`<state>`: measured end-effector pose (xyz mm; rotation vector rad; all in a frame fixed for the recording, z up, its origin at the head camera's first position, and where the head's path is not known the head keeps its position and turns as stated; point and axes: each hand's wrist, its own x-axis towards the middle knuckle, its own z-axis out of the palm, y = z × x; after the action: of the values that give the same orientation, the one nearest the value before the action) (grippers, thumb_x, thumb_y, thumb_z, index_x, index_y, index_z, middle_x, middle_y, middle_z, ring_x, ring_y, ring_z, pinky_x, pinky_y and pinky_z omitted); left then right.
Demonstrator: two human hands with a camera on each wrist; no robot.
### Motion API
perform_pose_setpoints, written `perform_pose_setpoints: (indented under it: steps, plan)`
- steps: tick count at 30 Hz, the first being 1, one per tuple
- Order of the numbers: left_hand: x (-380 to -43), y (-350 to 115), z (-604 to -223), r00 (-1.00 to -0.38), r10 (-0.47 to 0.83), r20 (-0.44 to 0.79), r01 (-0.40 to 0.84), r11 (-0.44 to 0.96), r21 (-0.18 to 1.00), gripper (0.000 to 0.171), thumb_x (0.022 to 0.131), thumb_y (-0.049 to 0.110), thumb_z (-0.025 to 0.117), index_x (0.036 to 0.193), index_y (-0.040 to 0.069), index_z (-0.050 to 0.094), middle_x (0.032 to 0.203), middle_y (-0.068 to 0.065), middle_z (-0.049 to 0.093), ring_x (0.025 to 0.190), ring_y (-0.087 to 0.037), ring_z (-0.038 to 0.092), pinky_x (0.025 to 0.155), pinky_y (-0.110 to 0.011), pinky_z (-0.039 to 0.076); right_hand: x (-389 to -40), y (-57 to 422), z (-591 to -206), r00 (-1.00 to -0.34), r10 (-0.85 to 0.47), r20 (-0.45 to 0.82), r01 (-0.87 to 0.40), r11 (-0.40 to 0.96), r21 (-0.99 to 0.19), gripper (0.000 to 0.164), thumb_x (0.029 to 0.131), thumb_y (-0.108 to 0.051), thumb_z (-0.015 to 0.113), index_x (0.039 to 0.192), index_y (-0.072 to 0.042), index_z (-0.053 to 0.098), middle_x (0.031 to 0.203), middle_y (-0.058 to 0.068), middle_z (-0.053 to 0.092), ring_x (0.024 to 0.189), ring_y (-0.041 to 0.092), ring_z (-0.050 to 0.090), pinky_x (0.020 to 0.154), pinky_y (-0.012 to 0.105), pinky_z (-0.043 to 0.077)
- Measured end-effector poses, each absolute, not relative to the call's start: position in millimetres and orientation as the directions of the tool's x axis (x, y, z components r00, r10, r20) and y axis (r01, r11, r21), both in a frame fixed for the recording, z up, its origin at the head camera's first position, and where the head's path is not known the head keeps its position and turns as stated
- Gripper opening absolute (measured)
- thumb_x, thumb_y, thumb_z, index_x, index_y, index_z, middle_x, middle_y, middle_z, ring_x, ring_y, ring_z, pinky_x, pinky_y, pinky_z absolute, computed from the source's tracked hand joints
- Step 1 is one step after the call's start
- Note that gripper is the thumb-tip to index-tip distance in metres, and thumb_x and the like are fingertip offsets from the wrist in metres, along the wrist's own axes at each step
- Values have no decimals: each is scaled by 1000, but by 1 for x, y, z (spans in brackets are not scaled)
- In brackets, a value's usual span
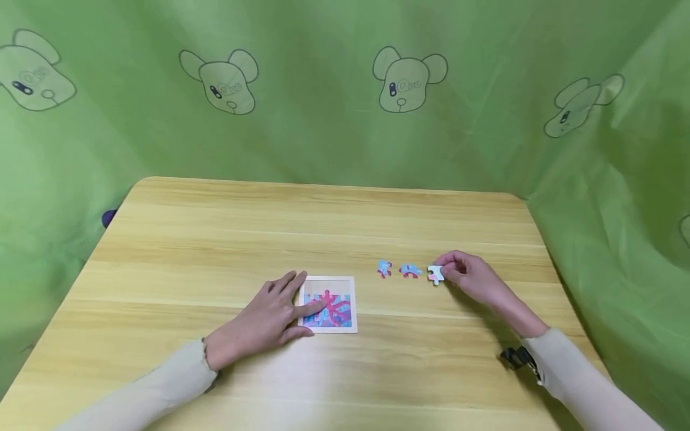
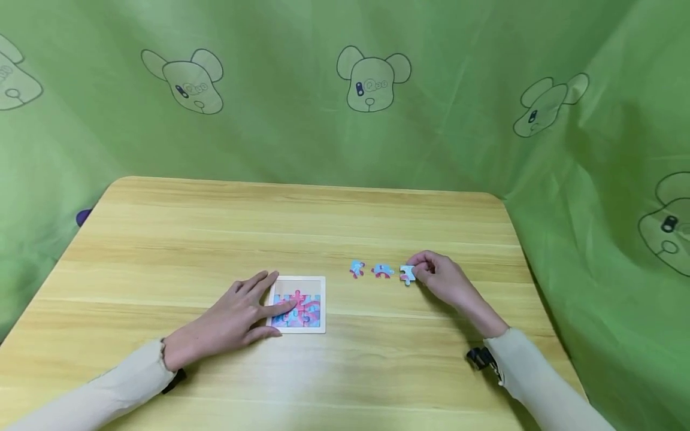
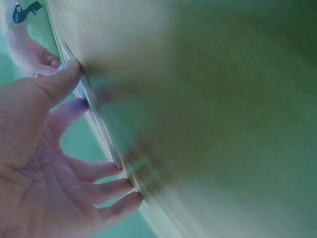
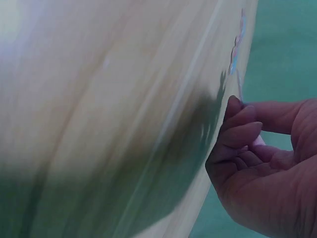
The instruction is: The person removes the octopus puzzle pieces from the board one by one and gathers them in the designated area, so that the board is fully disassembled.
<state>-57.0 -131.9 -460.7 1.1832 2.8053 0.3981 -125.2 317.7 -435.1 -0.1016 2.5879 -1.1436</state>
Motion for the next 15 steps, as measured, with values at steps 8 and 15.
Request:
perform_pose_setpoints:
  steps: [8,15]
  plan:
    - [-59,-132,-459,-709,704,28,683,677,276,57,105,50,70,156,26,63,166,-37,35,152,-56,36,109,-74,41,-132,319,-439,-958,-178,-226,28,723,-691,23,110,-9,64,127,6,69,102,9,64,93,24,55,77,32,47]
    - [-58,-133,-462,-695,717,53,704,664,251,57,105,50,71,157,26,63,165,-37,38,150,-56,39,108,-71,43,-127,321,-439,-969,-163,-186,-7,770,-638,31,111,-20,67,129,5,64,110,12,63,100,28,56,84,40,47]
